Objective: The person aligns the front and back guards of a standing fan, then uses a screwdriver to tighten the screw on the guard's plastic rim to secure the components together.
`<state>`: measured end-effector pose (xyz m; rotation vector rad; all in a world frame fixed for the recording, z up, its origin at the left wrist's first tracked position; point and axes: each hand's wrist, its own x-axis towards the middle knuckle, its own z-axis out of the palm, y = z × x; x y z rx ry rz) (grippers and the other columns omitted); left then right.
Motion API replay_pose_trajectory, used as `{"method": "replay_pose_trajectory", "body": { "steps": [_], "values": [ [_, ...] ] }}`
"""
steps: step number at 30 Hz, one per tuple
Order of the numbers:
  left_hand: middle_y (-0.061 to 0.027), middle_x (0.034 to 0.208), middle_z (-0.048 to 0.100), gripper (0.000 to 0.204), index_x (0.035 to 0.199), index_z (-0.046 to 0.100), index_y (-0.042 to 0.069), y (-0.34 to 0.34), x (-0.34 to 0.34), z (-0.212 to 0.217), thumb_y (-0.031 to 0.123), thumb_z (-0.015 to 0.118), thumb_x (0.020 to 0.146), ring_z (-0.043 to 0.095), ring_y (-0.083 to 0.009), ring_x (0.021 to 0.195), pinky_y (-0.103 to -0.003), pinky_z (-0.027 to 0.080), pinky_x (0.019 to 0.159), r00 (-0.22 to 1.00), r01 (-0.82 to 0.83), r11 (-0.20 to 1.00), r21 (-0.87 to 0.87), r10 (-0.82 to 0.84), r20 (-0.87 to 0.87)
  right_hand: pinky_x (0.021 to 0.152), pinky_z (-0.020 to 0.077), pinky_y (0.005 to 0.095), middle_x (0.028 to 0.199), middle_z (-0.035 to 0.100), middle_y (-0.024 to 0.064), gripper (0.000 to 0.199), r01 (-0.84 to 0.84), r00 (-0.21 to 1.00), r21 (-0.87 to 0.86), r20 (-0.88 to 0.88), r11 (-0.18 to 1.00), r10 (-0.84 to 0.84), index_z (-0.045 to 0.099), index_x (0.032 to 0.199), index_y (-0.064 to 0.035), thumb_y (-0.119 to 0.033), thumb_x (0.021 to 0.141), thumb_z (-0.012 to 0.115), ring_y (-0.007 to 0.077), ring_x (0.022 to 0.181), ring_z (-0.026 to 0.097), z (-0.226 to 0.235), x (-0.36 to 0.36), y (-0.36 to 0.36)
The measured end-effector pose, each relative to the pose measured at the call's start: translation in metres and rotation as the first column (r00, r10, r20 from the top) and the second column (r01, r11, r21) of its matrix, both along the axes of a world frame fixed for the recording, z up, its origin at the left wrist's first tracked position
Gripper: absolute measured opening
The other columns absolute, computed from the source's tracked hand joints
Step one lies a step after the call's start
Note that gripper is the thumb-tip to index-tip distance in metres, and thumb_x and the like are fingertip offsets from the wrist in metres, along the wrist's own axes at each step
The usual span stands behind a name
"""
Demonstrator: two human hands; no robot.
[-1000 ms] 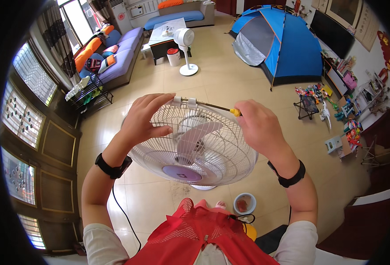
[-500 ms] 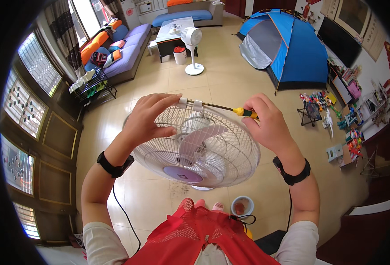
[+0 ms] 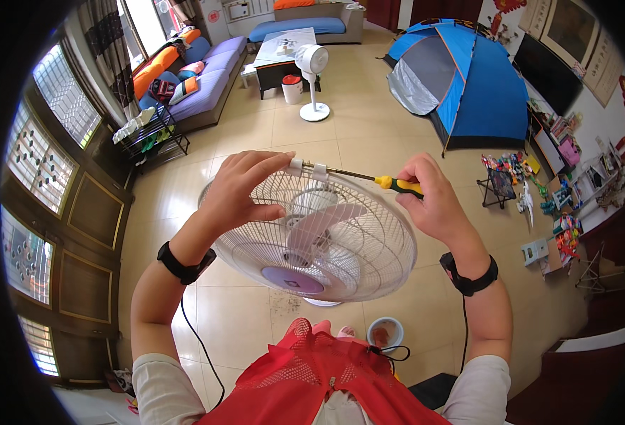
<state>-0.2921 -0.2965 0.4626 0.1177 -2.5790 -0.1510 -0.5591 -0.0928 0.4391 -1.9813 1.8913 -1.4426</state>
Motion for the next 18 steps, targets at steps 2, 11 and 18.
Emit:
{"method": "replay_pose_trajectory", "body": {
  "steps": [2, 11, 18],
  "values": [
    [-0.0078, 0.116, 0.060, 0.075, 0.129, 0.054, 0.013, -0.001, -0.001, -0.001, 0.053, 0.073, 0.068, 0.056, -0.0303, 0.106, -0.042, 0.040, 0.092, 1.000, -0.002, 1.000, 0.009, 0.002, 0.001, 0.070, 0.0460, 0.0376, 0.088, 0.055, 0.0148, 0.017, 0.007, 0.997, 0.005, -0.072, 1.000, -0.006, 0.055, 0.089, -0.0001, 0.002, 0.074, 0.061, 0.0320, 0.083, 0.054, -0.002, -0.003, -0.001],
    [-0.0074, 0.116, 0.061, 0.075, 0.129, 0.054, 0.014, -0.004, 0.000, -0.002, 0.053, 0.073, 0.068, 0.056, -0.0304, 0.106, -0.042, 0.040, 0.092, 1.000, 0.003, 1.000, 0.002, -0.003, -0.019, 0.073, 0.0475, 0.0384, 0.089, 0.055, 0.0146, 0.012, 0.045, 0.998, -0.069, -0.037, 0.997, -0.047, 0.055, 0.091, -0.0001, -0.001, 0.080, 0.060, 0.0329, 0.083, 0.056, -0.007, 0.013, 0.002],
    [-0.0069, 0.117, 0.060, 0.075, 0.129, 0.054, 0.014, -0.005, -0.001, -0.003, 0.053, 0.073, 0.068, 0.056, -0.0293, 0.105, -0.041, 0.041, 0.091, 1.000, 0.015, 1.000, -0.019, -0.016, -0.024, 0.075, 0.0481, 0.0386, 0.095, 0.052, 0.0145, 0.023, 0.086, 0.957, -0.076, -0.269, 0.993, -0.104, 0.049, 0.095, -0.0010, 0.001, 0.077, 0.062, 0.0339, 0.084, 0.056, -0.006, 0.001, 0.001]
  ]
}}
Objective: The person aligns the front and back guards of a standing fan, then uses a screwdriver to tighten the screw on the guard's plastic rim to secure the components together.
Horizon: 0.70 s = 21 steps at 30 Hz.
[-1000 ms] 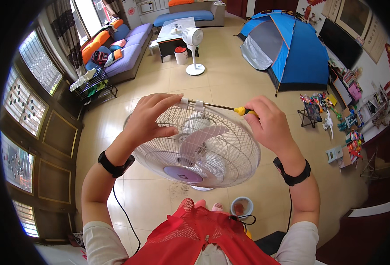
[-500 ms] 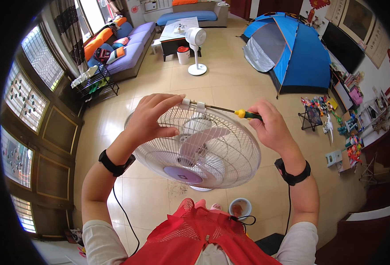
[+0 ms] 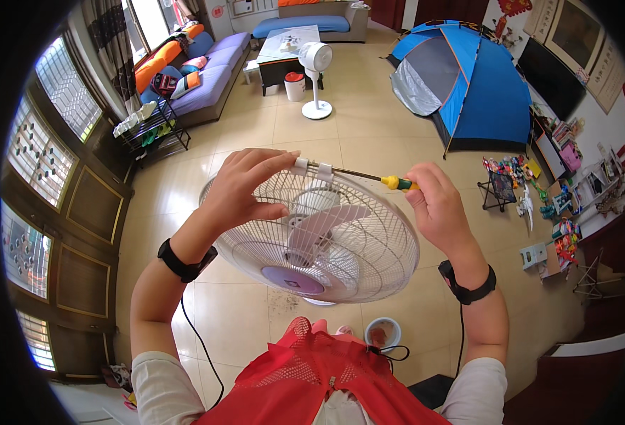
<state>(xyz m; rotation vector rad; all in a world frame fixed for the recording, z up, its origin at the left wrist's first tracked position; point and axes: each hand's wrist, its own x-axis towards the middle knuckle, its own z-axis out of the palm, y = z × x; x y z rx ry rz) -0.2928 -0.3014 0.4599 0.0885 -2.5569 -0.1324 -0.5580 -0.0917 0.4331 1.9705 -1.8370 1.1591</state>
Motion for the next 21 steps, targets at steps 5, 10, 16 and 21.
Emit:
{"method": "replay_pose_trajectory", "body": {
  "steps": [5, 10, 16, 21],
  "values": [
    [-0.0070, 0.115, 0.061, 0.075, 0.129, 0.054, 0.014, -0.002, 0.000, -0.001, 0.054, 0.072, 0.068, 0.056, -0.0291, 0.104, -0.041, 0.041, 0.090, 1.000, -0.005, 1.000, 0.002, 0.005, -0.002, 0.074, 0.0480, 0.0389, 0.093, 0.054, 0.0146, 0.019, 0.009, 0.984, -0.012, 0.179, 1.000, -0.006, 0.051, 0.095, -0.0005, -0.001, 0.079, 0.061, 0.0341, 0.082, 0.056, 0.006, 0.015, 0.000],
    [-0.0071, 0.114, 0.061, 0.075, 0.129, 0.054, 0.014, -0.004, -0.001, -0.002, 0.055, 0.071, 0.068, 0.057, -0.0291, 0.103, -0.041, 0.041, 0.089, 1.000, 0.002, 1.000, -0.016, -0.003, -0.018, 0.076, 0.0474, 0.0385, 0.092, 0.055, 0.0147, 0.015, 0.025, 0.970, 0.004, 0.242, 1.000, -0.025, 0.053, 0.094, -0.0001, -0.003, 0.081, 0.060, 0.0342, 0.081, 0.055, 0.003, 0.007, -0.002],
    [-0.0109, 0.116, 0.061, 0.075, 0.125, 0.055, 0.008, -0.007, 0.000, -0.002, 0.060, 0.067, 0.072, 0.056, -0.0307, 0.106, -0.041, 0.042, 0.090, 1.000, -0.003, 1.000, -0.004, 0.003, 0.025, 0.074, 0.0474, 0.0384, 0.091, 0.053, 0.0150, 0.019, -0.012, 0.986, 0.042, 0.167, 0.999, 0.005, 0.051, 0.094, -0.0001, -0.001, 0.078, 0.061, 0.0334, 0.081, 0.056, 0.003, 0.011, -0.004],
    [-0.0110, 0.115, 0.061, 0.077, 0.127, 0.054, 0.008, -0.009, 0.000, -0.001, 0.061, 0.067, 0.072, 0.056, -0.0310, 0.106, -0.041, 0.042, 0.091, 1.000, 0.005, 1.000, 0.005, -0.005, 0.023, 0.076, 0.0471, 0.0386, 0.094, 0.053, 0.0147, 0.021, 0.019, 0.979, 0.069, 0.201, 0.997, -0.033, 0.052, 0.100, -0.0006, -0.004, 0.081, 0.061, 0.0326, 0.085, 0.055, -0.001, 0.006, -0.005]
  ]
}}
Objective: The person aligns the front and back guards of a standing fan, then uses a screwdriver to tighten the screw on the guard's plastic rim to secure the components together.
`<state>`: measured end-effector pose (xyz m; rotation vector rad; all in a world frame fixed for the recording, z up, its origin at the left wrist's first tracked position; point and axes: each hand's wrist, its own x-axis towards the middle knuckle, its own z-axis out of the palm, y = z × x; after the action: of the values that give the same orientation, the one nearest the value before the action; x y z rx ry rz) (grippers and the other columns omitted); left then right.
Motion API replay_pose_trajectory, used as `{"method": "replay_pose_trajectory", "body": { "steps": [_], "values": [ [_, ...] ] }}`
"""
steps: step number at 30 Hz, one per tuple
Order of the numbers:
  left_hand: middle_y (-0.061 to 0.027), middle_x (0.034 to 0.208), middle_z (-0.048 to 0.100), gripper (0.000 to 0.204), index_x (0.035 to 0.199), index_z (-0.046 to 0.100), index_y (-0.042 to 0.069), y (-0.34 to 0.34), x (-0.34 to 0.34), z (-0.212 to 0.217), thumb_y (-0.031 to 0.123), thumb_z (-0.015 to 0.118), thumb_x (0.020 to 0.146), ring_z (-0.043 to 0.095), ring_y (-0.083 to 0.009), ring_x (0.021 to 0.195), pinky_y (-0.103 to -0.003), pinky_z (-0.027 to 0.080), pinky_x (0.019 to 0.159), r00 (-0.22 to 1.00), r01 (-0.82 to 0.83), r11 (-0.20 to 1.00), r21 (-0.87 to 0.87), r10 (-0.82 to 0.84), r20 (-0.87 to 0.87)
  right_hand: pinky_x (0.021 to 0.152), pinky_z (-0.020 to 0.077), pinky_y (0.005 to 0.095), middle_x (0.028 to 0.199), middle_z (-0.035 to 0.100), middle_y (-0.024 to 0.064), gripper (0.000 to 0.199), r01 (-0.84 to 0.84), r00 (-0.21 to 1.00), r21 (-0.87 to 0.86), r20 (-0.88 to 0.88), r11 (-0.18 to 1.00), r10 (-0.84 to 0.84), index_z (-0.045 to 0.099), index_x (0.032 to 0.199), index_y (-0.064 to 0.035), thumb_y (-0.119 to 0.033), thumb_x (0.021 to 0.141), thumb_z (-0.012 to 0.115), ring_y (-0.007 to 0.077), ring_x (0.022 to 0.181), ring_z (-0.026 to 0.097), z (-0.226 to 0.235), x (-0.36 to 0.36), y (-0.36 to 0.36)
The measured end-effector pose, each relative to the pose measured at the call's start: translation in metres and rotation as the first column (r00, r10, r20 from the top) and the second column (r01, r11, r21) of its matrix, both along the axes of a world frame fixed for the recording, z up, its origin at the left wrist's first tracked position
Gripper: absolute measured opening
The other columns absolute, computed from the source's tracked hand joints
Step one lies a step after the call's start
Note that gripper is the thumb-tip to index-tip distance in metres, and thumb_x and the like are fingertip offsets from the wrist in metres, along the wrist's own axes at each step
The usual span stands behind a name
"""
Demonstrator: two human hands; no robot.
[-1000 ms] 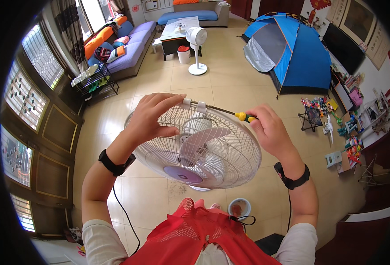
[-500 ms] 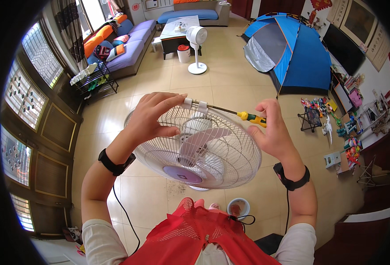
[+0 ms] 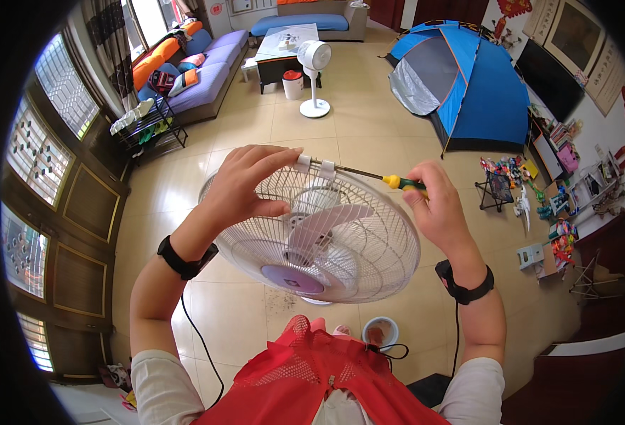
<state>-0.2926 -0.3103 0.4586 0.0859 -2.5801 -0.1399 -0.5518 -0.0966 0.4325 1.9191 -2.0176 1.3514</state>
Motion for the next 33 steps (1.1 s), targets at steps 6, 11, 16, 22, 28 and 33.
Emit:
{"method": "replay_pose_trajectory", "body": {
  "steps": [6, 11, 16, 22, 28, 33],
  "values": [
    [-0.0113, 0.114, 0.061, 0.079, 0.129, 0.053, 0.009, -0.002, 0.002, -0.001, 0.061, 0.067, 0.072, 0.056, -0.0311, 0.106, -0.041, 0.041, 0.091, 1.000, -0.015, 1.000, 0.003, 0.015, 0.004, 0.074, 0.0460, 0.0364, 0.092, 0.051, 0.0141, 0.027, -0.061, 0.994, -0.055, 0.092, 0.997, 0.066, 0.048, 0.100, -0.0018, -0.004, 0.079, 0.063, 0.0315, 0.083, 0.055, 0.006, 0.013, -0.001],
    [-0.0117, 0.115, 0.060, 0.078, 0.129, 0.053, 0.009, -0.002, 0.003, -0.001, 0.060, 0.068, 0.072, 0.056, -0.0313, 0.106, -0.041, 0.041, 0.091, 1.000, -0.017, 1.000, 0.015, 0.016, 0.010, 0.071, 0.0461, 0.0369, 0.087, 0.053, 0.0141, 0.023, -0.033, 0.999, -0.029, 0.028, 0.999, 0.034, 0.050, 0.099, -0.0017, -0.007, 0.081, 0.064, 0.0319, 0.078, 0.056, 0.003, 0.005, -0.001],
    [-0.0123, 0.117, 0.060, 0.077, 0.129, 0.053, 0.009, -0.002, 0.002, 0.000, 0.058, 0.069, 0.072, 0.055, -0.0320, 0.107, -0.041, 0.041, 0.091, 1.000, -0.007, 1.000, 0.007, 0.007, 0.005, 0.069, 0.0467, 0.0375, 0.088, 0.052, 0.0140, 0.026, -0.064, 0.972, -0.023, -0.227, 0.998, 0.057, 0.050, 0.101, -0.0025, -0.010, 0.081, 0.066, 0.0319, 0.077, 0.056, -0.001, -0.007, -0.003],
    [-0.0059, 0.113, 0.062, 0.072, 0.128, 0.055, 0.017, -0.002, 0.004, -0.003, 0.051, 0.074, 0.068, 0.057, -0.0284, 0.102, -0.040, 0.041, 0.088, 0.998, -0.008, 1.000, 0.026, 0.009, -0.060, 0.071, 0.0470, 0.0365, 0.086, 0.056, 0.0147, 0.020, -0.044, 0.998, -0.062, 0.052, 0.997, 0.047, 0.053, 0.095, 0.0001, -0.010, 0.082, 0.064, 0.0330, 0.078, 0.057, 0.009, 0.016, -0.003],
    [-0.0101, 0.115, 0.061, 0.076, 0.127, 0.055, 0.010, -0.004, 0.004, -0.002, 0.058, 0.069, 0.070, 0.057, -0.0317, 0.104, -0.041, 0.042, 0.088, 1.000, 0.004, 0.999, 0.041, -0.003, -0.018, 0.073, 0.0473, 0.0361, 0.092, 0.055, 0.0137, 0.024, -0.003, 1.000, 0.075, -0.005, 0.997, 0.003, 0.053, 0.100, -0.0007, -0.005, 0.078, 0.064, 0.0298, 0.085, 0.057, 0.000, 0.004, -0.005],
    [-0.0096, 0.114, 0.061, 0.075, 0.127, 0.055, 0.011, -0.005, 0.009, -0.003, 0.056, 0.071, 0.069, 0.057, -0.0314, 0.104, -0.040, 0.041, 0.089, 1.000, -0.012, 0.998, 0.062, 0.013, -0.011, 0.072, 0.0471, 0.0362, 0.086, 0.058, 0.0151, 0.015, -0.021, 0.999, -0.040, 0.048, 0.999, 0.023, 0.055, 0.094, 0.0008, -0.003, 0.081, 0.061, 0.0329, 0.079, 0.058, 0.007, 0.022, -0.008]
  ]
}}
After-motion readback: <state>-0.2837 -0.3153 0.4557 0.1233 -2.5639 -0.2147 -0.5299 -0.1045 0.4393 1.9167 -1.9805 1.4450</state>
